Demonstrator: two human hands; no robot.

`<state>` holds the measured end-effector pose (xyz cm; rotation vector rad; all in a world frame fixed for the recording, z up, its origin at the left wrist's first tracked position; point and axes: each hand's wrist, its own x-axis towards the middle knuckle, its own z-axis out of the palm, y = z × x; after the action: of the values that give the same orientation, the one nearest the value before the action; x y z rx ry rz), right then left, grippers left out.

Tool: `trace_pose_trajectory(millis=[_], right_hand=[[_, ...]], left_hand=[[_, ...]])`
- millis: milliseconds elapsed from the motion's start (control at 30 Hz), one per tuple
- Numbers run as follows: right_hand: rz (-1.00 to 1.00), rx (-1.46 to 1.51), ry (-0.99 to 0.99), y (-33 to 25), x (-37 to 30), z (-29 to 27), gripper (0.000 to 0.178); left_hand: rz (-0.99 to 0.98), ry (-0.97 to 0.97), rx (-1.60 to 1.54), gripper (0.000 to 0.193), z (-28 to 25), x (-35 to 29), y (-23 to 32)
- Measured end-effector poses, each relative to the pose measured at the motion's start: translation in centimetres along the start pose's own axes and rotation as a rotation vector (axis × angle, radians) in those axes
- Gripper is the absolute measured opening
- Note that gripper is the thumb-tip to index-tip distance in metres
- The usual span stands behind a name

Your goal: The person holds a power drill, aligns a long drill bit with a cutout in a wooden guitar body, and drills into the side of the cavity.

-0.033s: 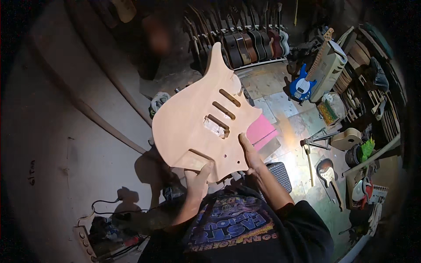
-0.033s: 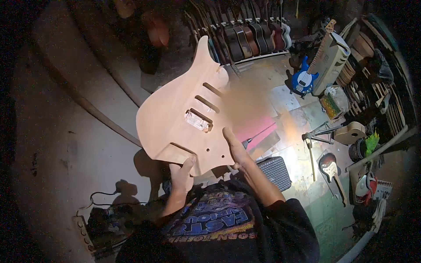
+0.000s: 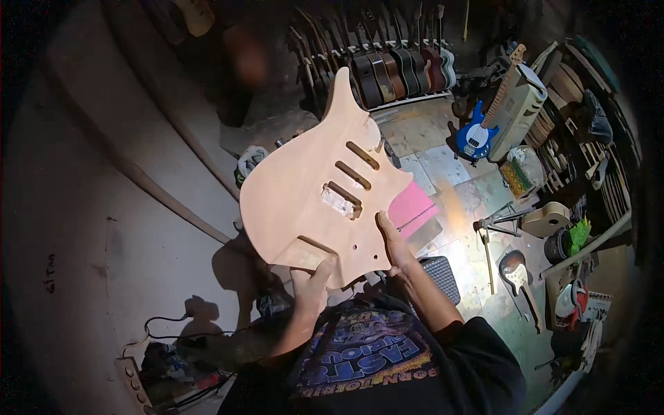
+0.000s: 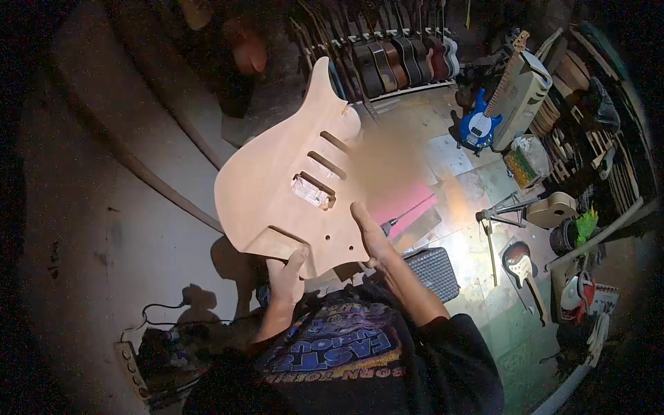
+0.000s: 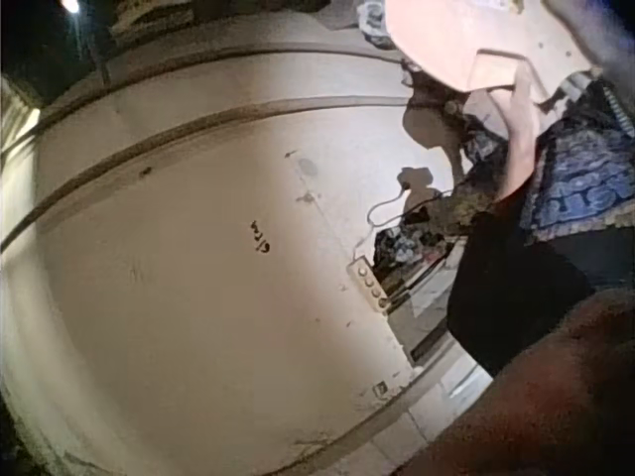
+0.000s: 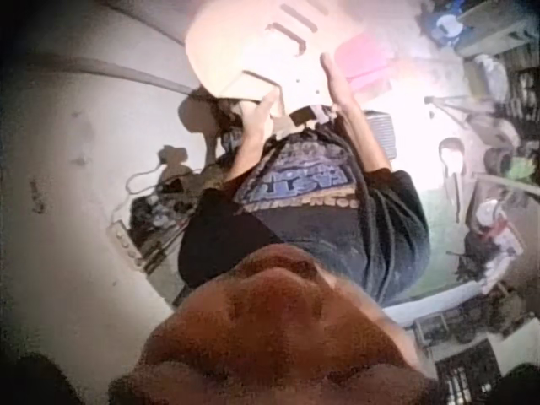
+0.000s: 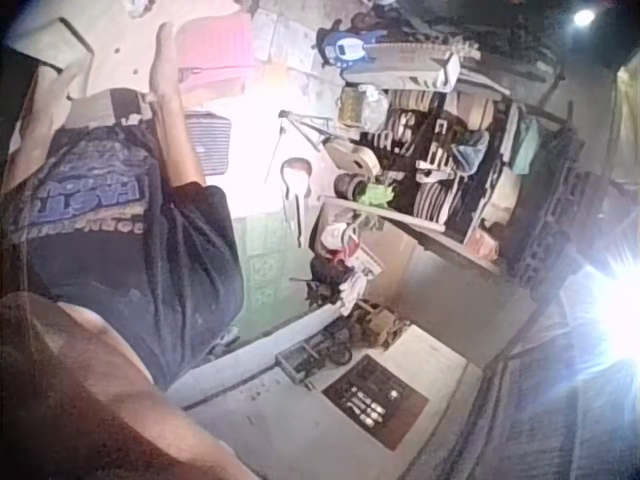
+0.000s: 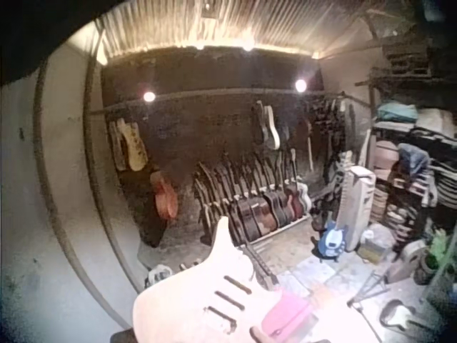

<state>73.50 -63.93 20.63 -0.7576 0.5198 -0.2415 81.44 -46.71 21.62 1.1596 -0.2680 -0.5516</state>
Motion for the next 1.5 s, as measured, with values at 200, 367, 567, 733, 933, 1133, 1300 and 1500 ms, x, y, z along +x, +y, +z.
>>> trace_pose_trajectory(millis=[200,367,567,733,933,1133,1300,1500], right_hand=[[-0.086,-0.051,0.091,-0.4,-0.7,1.2,0.060],[-0.331,-0.087,-0.003,1.4,0.9,-0.6,0.049],[-0.395,-0.121,-0.168,0.5,0.1,-1.4,0.041],[-0.438,-0.203,-0.116,0.0,-0.6,-0.2,0.046],[-0.486,-0.315,-0.069,-0.7,-0.8,-0.6,0.052],[-0.514,-0.482,-0.001,0.0,-0.1,-1.4,0.051],[-0.491,-0.481,-0.006,0.5,-0.9,-0.8,0.047],[-0.511,-0.552,0.081,1.8,-0.9,-0.9,0.040]], left_hand=[[0.161,-0.005,0.175,0.047,-1.4,-0.1,-1.1],[0.391,0.102,0.218,0.039,-1.8,0.5,-2.4],[0.224,0.095,0.003,0.046,-1.7,1.1,-2.1],[0.145,-0.037,-0.053,0.051,-3.4,1.6,-2.6],[-0.134,-0.161,0.633,0.024,-3.3,1.1,1.3],[0.435,-0.120,0.994,0.030,1.6,-0.3,5.7],[0.898,0.030,1.150,0.024,3.3,2.9,4.9],[0.863,0.047,1.067,0.009,3.0,3.5,3.4]])
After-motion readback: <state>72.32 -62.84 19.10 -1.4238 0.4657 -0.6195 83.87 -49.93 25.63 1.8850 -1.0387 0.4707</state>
